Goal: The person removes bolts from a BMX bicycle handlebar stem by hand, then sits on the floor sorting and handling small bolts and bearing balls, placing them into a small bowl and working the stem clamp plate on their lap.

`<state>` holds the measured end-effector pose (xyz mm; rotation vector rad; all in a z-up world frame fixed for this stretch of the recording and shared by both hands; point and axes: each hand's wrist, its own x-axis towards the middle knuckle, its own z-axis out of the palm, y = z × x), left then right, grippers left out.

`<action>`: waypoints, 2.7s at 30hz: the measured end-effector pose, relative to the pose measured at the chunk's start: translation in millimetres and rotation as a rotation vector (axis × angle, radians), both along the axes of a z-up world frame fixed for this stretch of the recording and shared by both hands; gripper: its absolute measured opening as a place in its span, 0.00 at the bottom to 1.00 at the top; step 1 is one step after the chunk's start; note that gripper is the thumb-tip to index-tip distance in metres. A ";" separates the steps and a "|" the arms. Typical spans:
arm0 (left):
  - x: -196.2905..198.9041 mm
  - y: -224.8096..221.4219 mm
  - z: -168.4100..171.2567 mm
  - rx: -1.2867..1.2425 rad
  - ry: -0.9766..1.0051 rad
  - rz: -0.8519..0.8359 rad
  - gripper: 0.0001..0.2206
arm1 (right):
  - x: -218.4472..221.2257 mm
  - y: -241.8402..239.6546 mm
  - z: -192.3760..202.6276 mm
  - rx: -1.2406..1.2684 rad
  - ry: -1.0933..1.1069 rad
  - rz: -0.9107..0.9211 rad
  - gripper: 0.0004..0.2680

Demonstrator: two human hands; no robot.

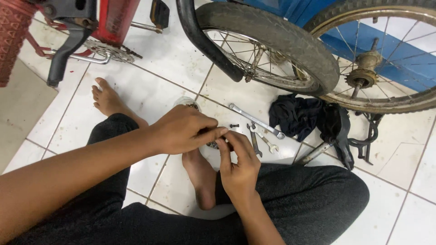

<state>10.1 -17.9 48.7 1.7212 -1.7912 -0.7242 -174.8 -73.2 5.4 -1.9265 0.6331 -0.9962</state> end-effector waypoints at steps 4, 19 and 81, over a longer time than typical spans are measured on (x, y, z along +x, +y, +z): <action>-2.7 10.2 -17.8 0.485 0.112 0.108 0.23 | -5.9 10.9 -18.2 0.048 0.093 0.064 0.06; 4.9 66.0 -82.7 0.254 -0.512 -0.302 0.12 | -3.9 42.3 -104.0 0.998 0.146 0.358 0.09; -12.1 33.6 -88.4 -0.028 -0.302 0.010 0.03 | -12.7 7.5 -113.2 -0.059 0.342 0.083 0.22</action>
